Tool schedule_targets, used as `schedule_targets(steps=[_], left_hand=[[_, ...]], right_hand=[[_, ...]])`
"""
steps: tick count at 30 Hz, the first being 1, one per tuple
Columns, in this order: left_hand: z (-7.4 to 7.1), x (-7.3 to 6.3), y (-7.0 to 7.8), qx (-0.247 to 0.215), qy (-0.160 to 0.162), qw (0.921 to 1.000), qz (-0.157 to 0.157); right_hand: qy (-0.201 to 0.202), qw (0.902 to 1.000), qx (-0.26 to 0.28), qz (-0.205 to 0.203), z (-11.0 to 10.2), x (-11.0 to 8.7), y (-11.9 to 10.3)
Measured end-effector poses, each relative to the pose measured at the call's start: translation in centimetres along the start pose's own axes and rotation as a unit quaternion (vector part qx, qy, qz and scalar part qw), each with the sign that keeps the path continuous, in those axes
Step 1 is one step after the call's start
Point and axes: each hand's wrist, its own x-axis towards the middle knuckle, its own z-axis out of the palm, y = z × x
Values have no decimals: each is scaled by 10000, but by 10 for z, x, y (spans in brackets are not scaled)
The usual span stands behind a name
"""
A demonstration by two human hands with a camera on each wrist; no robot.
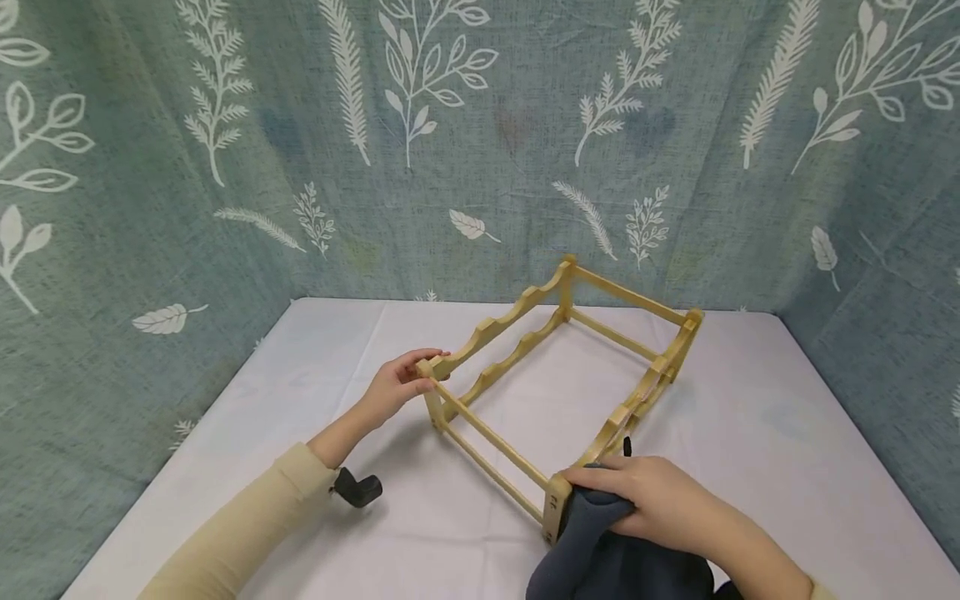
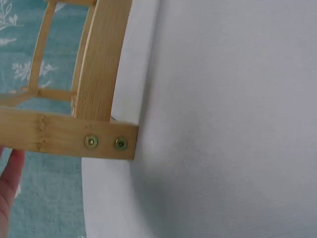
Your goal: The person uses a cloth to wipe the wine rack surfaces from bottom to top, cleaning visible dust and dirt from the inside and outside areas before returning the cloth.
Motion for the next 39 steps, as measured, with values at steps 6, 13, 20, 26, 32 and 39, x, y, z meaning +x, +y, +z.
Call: schedule_targets(steps=[6,13,20,26,32,39], left_hand=[[-6,14,-12,195,780,9963,-318],[-6,15,-3,57,1113,9932,-323],[21,-3,15,1601,1796,9435,2278],[56,-15,44,3047,379,8705,3845],[95,-31,62,3230,-1067,8771,3392],[109,-32,56,2974,-1220,8830,3420]], right_hand=[[-196,9994,195,221,7,21,-19],[-265,9991,-75,325,12,41,-30],[210,9919,151,1243,-1,13,-16],[305,9677,-194,2495,-34,-20,32],[104,9455,-366,3234,-62,-33,85],[93,9356,-271,3518,-76,-35,126]])
